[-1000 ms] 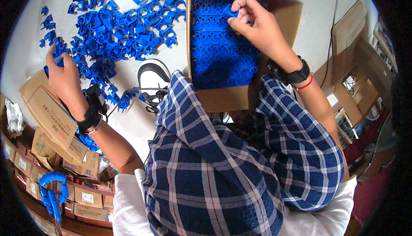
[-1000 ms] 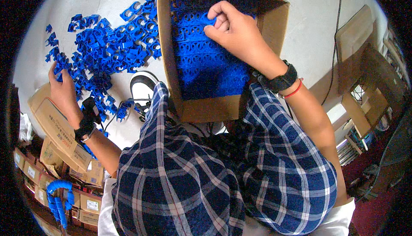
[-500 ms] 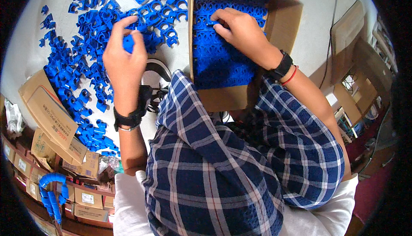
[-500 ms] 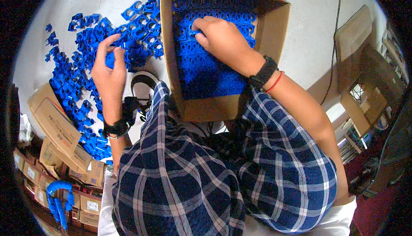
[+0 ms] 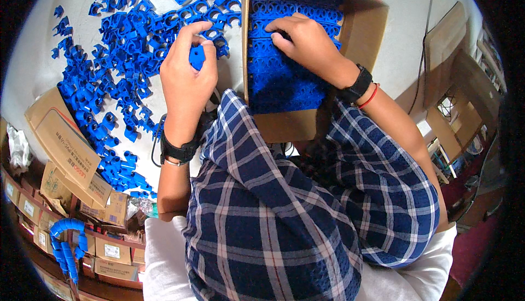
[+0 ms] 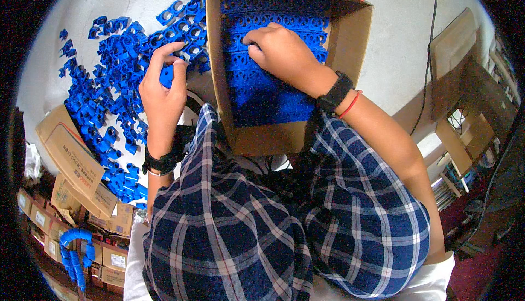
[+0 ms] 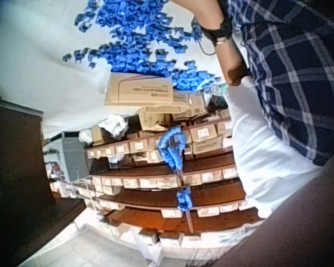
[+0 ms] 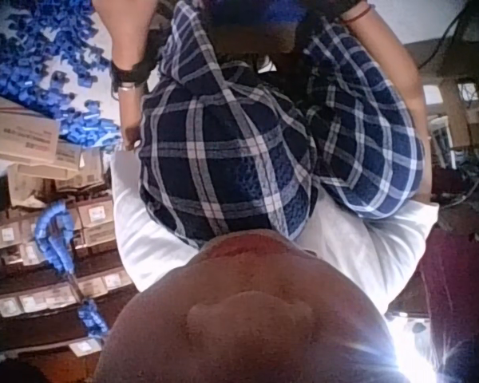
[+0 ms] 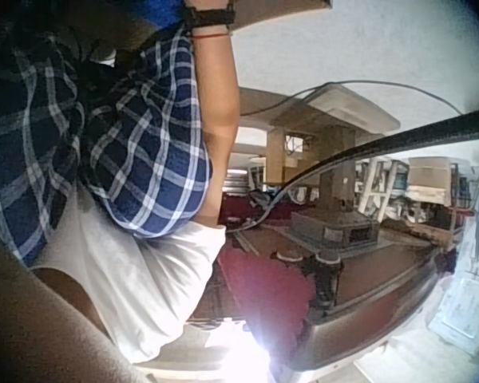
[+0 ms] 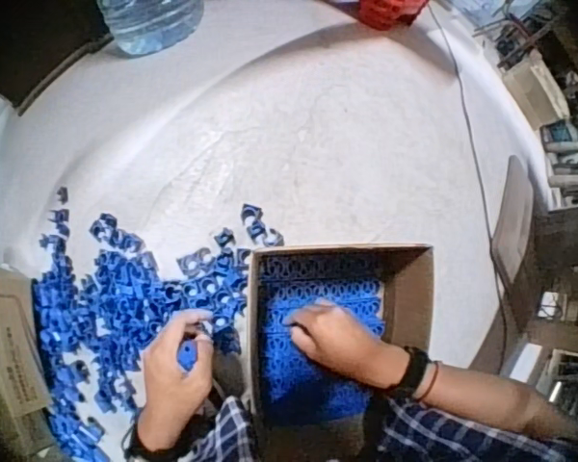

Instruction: The person sits cross-legged and repeatedly picks small blue plastic clips from a pile on the floor, then inserts them into slots on a blue plastic sheet inside a cardboard box. The person handles the clips one at a time and places them into the sheet throughout the clip.

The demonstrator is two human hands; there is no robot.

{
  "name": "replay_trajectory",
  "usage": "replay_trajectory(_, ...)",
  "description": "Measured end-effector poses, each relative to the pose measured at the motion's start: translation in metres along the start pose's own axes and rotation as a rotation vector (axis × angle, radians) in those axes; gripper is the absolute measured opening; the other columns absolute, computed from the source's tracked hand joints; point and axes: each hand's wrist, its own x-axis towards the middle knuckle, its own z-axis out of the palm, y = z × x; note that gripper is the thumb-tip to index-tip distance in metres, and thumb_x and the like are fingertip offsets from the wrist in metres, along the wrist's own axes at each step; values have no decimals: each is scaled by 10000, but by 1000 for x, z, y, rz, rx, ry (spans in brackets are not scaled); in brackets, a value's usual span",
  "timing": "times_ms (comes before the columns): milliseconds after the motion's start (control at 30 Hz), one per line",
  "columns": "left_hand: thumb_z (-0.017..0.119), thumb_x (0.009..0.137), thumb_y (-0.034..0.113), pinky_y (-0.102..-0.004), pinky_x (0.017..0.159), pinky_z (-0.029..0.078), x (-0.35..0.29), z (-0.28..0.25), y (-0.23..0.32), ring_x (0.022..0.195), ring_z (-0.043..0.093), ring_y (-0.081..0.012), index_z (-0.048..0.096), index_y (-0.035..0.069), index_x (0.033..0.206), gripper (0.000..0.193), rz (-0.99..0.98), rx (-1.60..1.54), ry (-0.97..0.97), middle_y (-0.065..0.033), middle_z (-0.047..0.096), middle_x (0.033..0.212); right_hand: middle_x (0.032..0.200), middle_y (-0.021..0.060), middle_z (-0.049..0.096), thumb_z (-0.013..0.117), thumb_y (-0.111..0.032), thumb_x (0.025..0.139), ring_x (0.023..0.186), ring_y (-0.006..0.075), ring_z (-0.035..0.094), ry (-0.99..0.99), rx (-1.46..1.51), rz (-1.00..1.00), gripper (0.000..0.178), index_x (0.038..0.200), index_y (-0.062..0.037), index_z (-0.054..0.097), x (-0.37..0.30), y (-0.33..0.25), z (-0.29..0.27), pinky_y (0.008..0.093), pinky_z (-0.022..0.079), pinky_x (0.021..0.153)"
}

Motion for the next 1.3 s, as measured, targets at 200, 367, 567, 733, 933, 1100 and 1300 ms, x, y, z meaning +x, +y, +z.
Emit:
replay_trajectory(200, 623, 854, 52, -328, 732, 519, 2, 0, 3, 770, 668, -239, 647, 76, 1078, 227, 30, -14, 1, -114, 672, 835, 865, 163, 687, 580, -119, 844, 840, 352, 640, 7, 20, -23, 145, 898, -33, 683, 1, 2, 2, 439, 514, 807)
replay_trajectory(367, 625, 856, 52, -321, 744, 524, 1, -2, 12, 773, 673, -217, 641, 73, 1071, 217, 16, -110, -20, -97, 676, 837, 851, 136, 682, 582, -138, 860, 808, 330, 641, 59, 0, -36, 131, 898, -66, 686, 4, -2, -5, 423, 522, 751)
replay_trajectory(567, 680, 813, 47, -320, 735, 528, -3, -2, 31, 777, 677, -221, 542, 78, 1160, 375, 173, -233, -122, -75, 669, 833, 794, 71, 639, 671, -113, 836, 674, 213, 614, 219, 219, 2, 123, 957, -90, 676, 3, -42, -30, 316, 503, 606)
replay_trajectory(733, 730, 737, 23, -348, 697, 531, -5, 3, 42, 808, 671, -319, 538, 77, 1146, 455, 188, -227, -176, -112, 653, 881, 920, 62, 608, 790, -75, 744, 741, 151, 547, 79, 392, -217, 380, 1099, -62, 656, 7, -69, -43, 257, 465, 642)
replay_trajectory(933, 723, 701, -4, -373, 699, 538, -5, 6, 42, 857, 670, -347, 541, 85, 1105, 451, 168, -161, -166, -130, 651, 930, 943, 75, 636, 789, -54, 728, 781, 172, 596, 58, 434, -218, 336, 1045, -54, 677, 7, -77, -40, 266, 492, 696)
replay_trajectory(1100, 735, 693, 9, -377, 679, 541, -5, 6, 40, 818, 668, -347, 549, 103, 1100, 457, 165, -161, -214, -139, 652, 907, 864, 71, 607, 738, -65, 754, 756, 215, 607, 69, 435, -216, 242, 980, -81, 651, 9, -71, -40, 308, 501, 676)
replay_trajectory(1300, 745, 676, 27, -413, 671, 537, -7, 3, 42, 829, 665, -367, 540, 115, 1117, 494, 144, -84, -275, -152, 662, 886, 911, 77, 585, 751, -150, 756, 815, 278, 588, -5, 351, -294, 266, 986, -101, 625, 8, -71, -45, 352, 494, 727)
